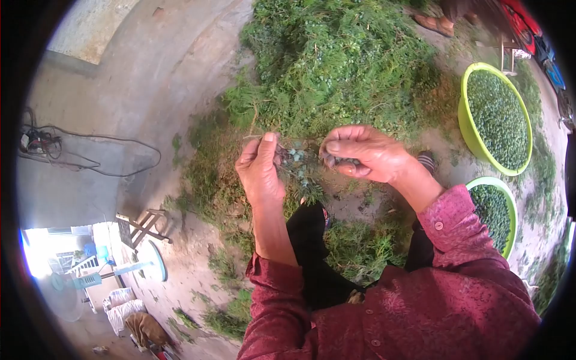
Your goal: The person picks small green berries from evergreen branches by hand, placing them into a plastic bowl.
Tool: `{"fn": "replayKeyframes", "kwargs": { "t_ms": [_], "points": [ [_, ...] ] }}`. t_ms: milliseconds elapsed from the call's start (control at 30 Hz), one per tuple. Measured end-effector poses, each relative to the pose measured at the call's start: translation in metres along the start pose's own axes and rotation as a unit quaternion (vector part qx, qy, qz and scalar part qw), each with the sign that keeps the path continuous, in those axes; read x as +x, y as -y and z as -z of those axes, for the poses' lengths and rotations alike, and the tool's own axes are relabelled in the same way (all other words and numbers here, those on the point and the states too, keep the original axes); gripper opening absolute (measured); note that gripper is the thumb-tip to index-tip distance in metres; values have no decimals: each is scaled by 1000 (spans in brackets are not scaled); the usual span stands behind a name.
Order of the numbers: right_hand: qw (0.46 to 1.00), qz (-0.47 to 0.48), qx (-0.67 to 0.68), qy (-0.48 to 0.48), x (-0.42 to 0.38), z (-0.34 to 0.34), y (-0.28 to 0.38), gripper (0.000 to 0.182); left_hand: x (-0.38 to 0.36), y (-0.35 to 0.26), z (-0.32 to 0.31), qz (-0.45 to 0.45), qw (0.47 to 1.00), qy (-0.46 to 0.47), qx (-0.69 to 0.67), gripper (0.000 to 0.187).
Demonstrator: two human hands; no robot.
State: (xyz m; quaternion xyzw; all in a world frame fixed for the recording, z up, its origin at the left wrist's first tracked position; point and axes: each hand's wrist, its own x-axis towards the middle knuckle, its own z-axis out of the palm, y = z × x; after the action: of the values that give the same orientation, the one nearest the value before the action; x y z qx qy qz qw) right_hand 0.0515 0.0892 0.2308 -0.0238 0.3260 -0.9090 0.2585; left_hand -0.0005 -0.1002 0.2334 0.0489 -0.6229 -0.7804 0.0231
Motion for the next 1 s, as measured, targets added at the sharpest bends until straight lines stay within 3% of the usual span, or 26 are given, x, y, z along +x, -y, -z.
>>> {"fn": "replayKeyframes", "kwargs": {
  "t_ms": [67,100,167,267,400,500,567,667,800,867,900,967,1000],
  "points": [
    [981,24,-131,-139,9,4,-11,22,-5,-1,-7,6,1000,14,7,14],
    [981,24,-130,-139,9,0,-9,22,-7,0,-9,11,1000,26,13,14],
    [928,12,-282,-245,9,-11,-5,22,-9,3,-11,-2,999,44,9,14],
    [907,83,-324,-255,11,-14,-11,20,-12,4,-15,0,997,80,22,11],
    [909,75,-329,-244,15,-10,-13,17,-14,6,-17,11,995,92,39,11],
    [946,65,-244,-203,12,-6,-10,13,-8,3,-12,19,998,50,28,10],
    [991,9,-61,-116,3,-3,-2,10,3,0,0,-18,1000,-11,17,10],
    [992,4,-36,-120,0,-12,5,8,1,4,-2,-11,999,-21,37,12],
    [974,41,-163,-155,13,-6,-15,16,-3,5,-13,-18,999,-14,33,13],
    [851,275,-414,-169,22,1,-30,28,-4,4,-14,-17,999,-22,30,16],
    [851,276,-414,-169,21,-1,-29,28,-3,6,-12,-3,1000,-6,20,15],
    [736,328,-569,-164,17,-8,-24,38,-3,8,-12,12,1000,8,10,15],
    [723,328,-584,-172,18,-10,-25,36,-4,9,-14,13,1000,11,14,14]
  ]
}}
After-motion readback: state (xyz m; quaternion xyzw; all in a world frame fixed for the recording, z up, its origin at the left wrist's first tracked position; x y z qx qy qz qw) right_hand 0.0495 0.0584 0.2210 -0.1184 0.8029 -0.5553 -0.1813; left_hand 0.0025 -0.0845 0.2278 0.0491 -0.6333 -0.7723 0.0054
